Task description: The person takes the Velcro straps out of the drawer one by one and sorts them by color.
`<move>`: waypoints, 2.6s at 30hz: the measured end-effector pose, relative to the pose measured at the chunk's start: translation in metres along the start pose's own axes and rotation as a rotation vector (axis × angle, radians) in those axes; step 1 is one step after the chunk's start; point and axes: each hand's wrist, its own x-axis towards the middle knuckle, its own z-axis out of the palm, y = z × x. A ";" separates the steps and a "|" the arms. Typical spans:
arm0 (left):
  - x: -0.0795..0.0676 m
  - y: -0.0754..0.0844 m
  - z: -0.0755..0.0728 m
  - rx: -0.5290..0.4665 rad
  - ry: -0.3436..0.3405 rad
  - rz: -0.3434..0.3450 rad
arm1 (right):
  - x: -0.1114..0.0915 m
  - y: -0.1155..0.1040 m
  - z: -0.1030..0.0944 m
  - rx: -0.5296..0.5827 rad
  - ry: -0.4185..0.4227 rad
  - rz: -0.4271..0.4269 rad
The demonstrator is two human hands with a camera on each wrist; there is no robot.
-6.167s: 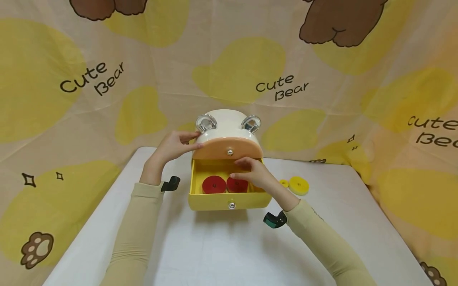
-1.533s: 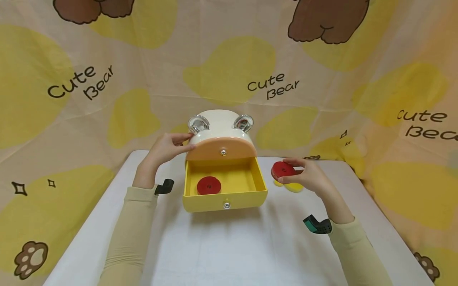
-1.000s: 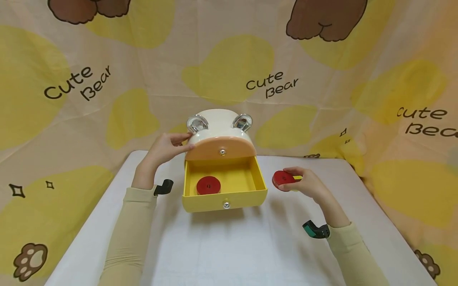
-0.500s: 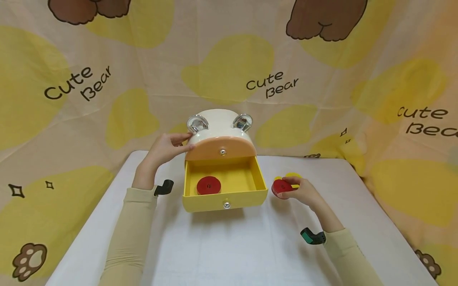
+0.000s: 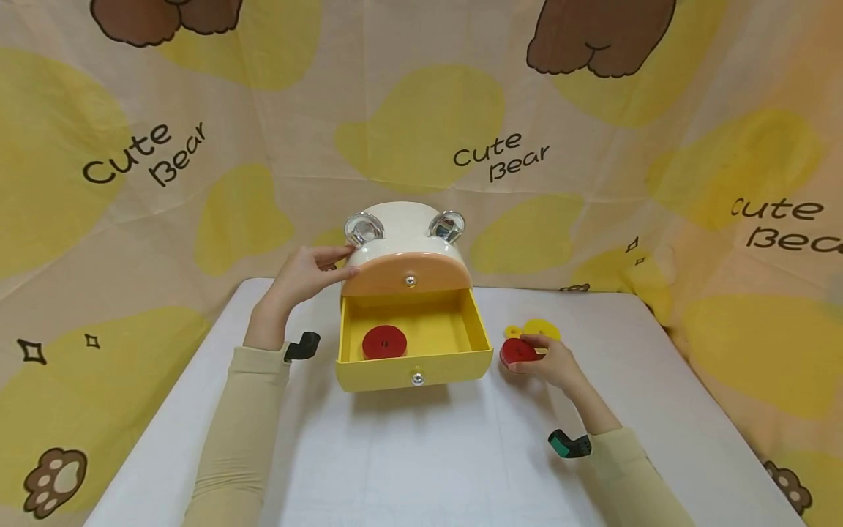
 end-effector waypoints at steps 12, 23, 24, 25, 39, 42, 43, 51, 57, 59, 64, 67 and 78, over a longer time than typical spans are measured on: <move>0.000 0.000 0.000 -0.007 0.013 -0.007 | 0.012 0.017 0.012 0.003 0.059 0.017; 0.000 0.000 0.000 -0.004 0.013 -0.008 | 0.015 0.021 0.017 -0.038 0.086 -0.010; 0.000 0.000 0.000 -0.004 0.013 -0.007 | 0.015 0.021 0.017 -0.038 0.087 -0.009; 0.000 0.000 0.000 -0.003 0.013 -0.006 | 0.015 0.021 0.018 -0.037 0.088 -0.010; 0.000 0.000 0.001 0.011 0.016 -0.005 | 0.016 0.024 0.025 -0.075 0.111 -0.024; -0.001 0.000 0.001 0.012 0.018 -0.007 | 0.016 0.024 0.026 -0.073 0.114 -0.017; -0.001 0.000 0.001 0.013 0.018 -0.009 | 0.016 0.024 0.026 -0.072 0.115 -0.014; 0.000 0.000 0.002 -0.002 0.012 -0.026 | 0.015 0.022 0.026 -0.049 0.122 0.009; -0.001 0.001 0.001 0.005 0.015 -0.023 | 0.013 0.023 0.026 -0.031 0.115 0.024; -0.001 0.001 0.001 0.004 0.017 -0.019 | 0.013 0.024 0.026 -0.031 0.113 0.021; -0.002 0.001 0.000 0.014 0.017 -0.011 | 0.013 0.024 0.024 -0.041 0.104 0.010; -0.001 0.001 0.000 0.020 0.015 -0.012 | 0.011 0.022 0.022 -0.045 0.097 0.002; -0.002 0.003 -0.001 0.021 0.020 -0.010 | 0.002 0.010 0.008 -0.053 0.112 -0.063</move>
